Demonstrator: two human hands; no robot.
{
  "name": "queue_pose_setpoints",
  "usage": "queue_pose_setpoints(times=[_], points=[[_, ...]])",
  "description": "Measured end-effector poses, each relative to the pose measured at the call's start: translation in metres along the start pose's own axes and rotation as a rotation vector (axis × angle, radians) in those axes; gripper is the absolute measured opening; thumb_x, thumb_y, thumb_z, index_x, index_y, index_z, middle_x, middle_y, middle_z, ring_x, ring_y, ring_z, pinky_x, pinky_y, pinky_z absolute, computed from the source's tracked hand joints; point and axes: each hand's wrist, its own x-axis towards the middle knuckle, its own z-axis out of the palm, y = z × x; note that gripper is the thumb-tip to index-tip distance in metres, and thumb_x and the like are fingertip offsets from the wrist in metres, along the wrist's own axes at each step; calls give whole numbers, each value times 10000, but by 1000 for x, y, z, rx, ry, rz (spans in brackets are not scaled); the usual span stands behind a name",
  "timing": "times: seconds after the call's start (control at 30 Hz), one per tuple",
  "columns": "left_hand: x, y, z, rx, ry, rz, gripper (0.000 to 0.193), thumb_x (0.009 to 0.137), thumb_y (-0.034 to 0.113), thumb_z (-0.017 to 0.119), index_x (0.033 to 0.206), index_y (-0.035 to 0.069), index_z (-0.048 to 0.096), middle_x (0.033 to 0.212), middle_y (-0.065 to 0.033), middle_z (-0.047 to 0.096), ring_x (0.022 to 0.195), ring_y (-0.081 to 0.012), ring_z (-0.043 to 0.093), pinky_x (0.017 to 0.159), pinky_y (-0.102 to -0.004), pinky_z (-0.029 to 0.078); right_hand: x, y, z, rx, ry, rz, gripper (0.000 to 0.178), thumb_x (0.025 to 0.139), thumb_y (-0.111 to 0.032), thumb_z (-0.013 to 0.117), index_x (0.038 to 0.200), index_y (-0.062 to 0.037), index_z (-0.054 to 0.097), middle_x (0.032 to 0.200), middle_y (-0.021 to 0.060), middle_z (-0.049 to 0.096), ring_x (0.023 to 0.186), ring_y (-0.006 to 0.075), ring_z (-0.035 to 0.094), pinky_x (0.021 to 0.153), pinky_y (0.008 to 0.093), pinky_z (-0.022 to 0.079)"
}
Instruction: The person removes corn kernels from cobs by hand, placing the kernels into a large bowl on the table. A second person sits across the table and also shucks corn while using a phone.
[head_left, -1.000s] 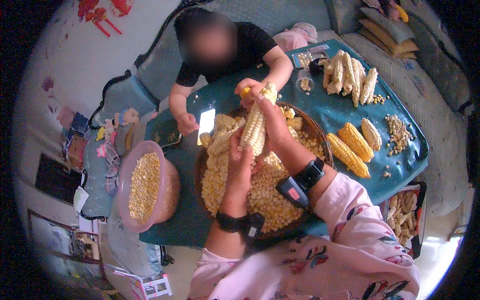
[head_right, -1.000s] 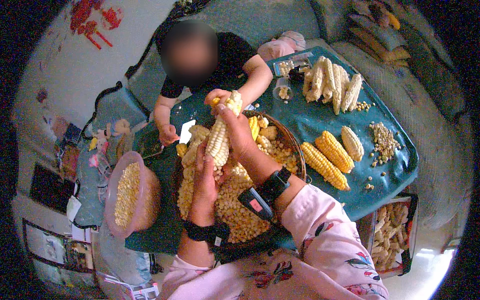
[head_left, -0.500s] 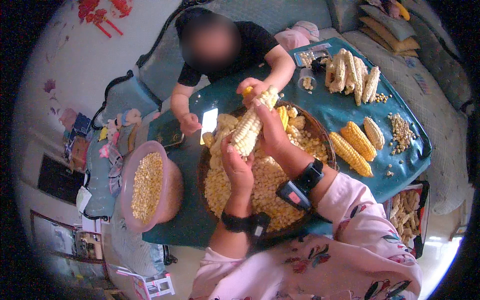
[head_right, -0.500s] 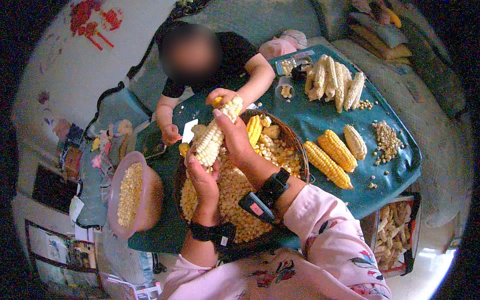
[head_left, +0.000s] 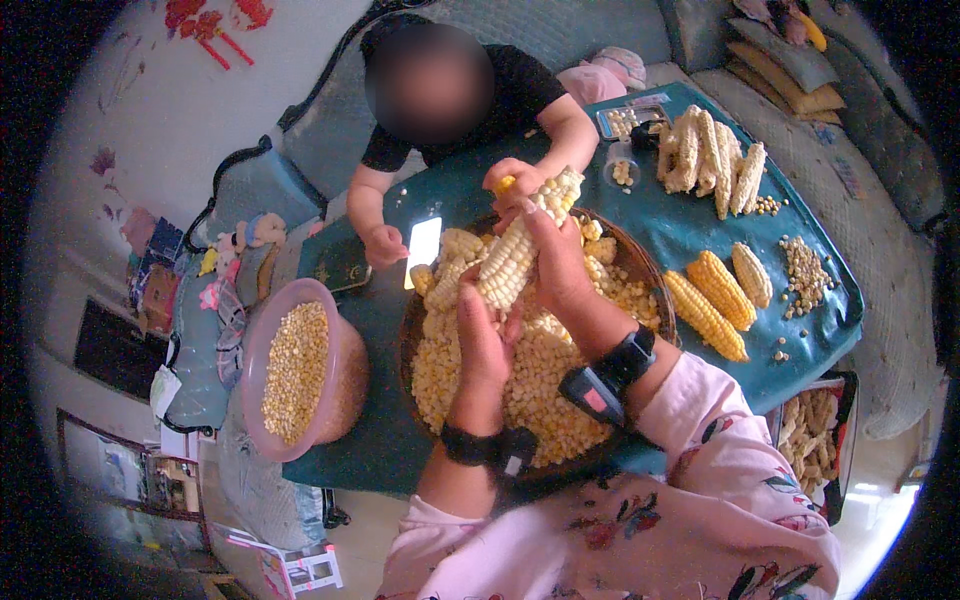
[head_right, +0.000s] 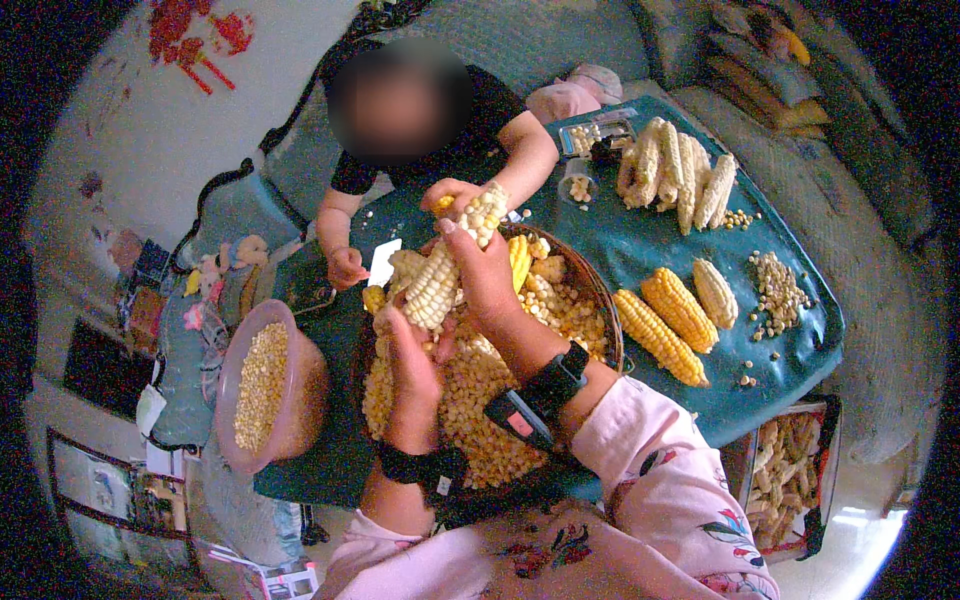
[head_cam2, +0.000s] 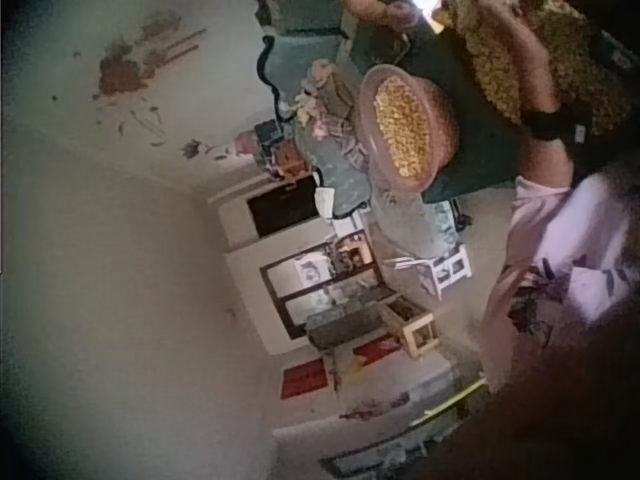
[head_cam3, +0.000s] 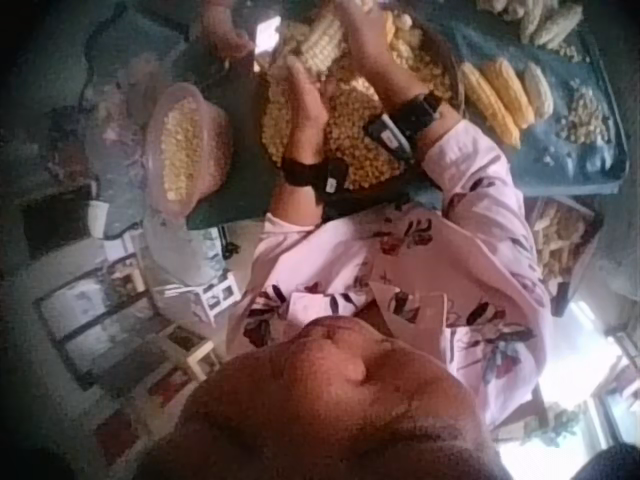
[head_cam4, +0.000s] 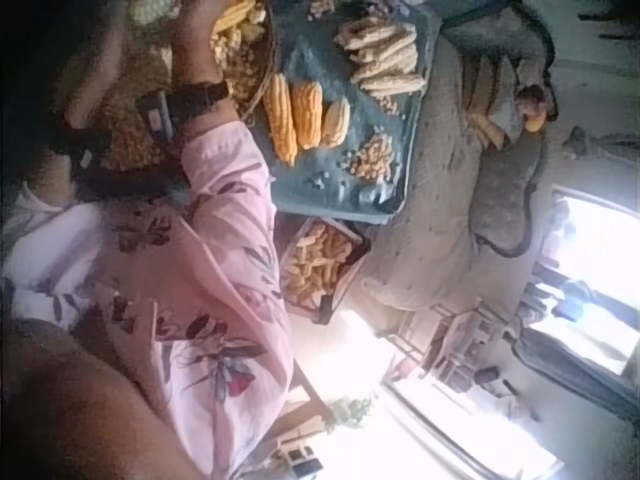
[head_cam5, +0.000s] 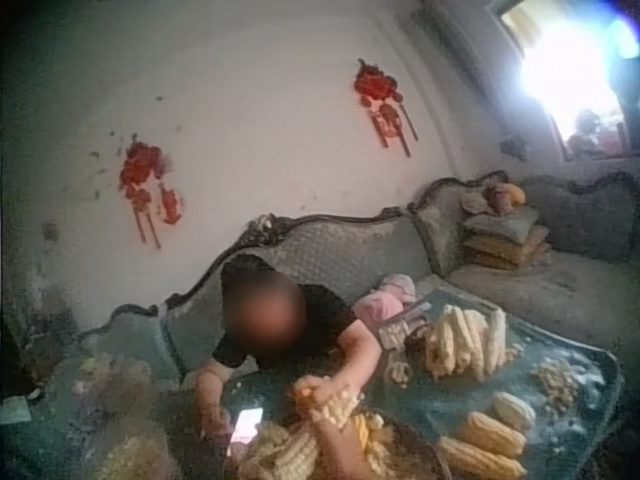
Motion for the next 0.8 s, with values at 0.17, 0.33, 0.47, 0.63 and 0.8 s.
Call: queue_pose_setpoints(times=[0.17,0.33,0.47,0.63,0.8], points=[[5,-8,-5,-64,151,-87,463,853,468,342,1159,126,403,1058,-16,499,894,-115,503,698,-222,415,-9,5,6,-204,-43,-79,274,780,-190,518,994,-26,469,872,60,529,753,150,535,662,285,449],[4,-7,-8,-223,167,-96,406,841,429,367,1123,145,434,1022,5,516,860,-105,515,626,-225,426,-27,-5,13,-404,-68,-175,204,742,-129,565,904,-23,500,813,39,553,741,125,533,652,266,437],[4,-6,-4,-256,204,-154,340,832,397,384,1050,153,477,928,14,542,764,-81,526,543,-205,416,-26,-6,10,-450,-79,-233,239,727,-144,583,908,-25,480,784,52,566,714,128,538,637,267,443],[7,-9,-10,-263,29,-189,361,858,445,360,996,143,500,835,35,558,683,-73,524,524,-161,385,-33,-15,10,-512,-231,-313,279,713,-195,589,894,-25,463,779,68,569,704,140,539,634,268,448],[3,0,-15,-359,-76,-326,507,836,558,339,1099,140,454,984,4,543,831,-99,521,634,-217,424,-18,-12,8,-529,-49,-265,245,769,-239,527,875,-21,483,766,72,559,694,133,517,616,257,415]])
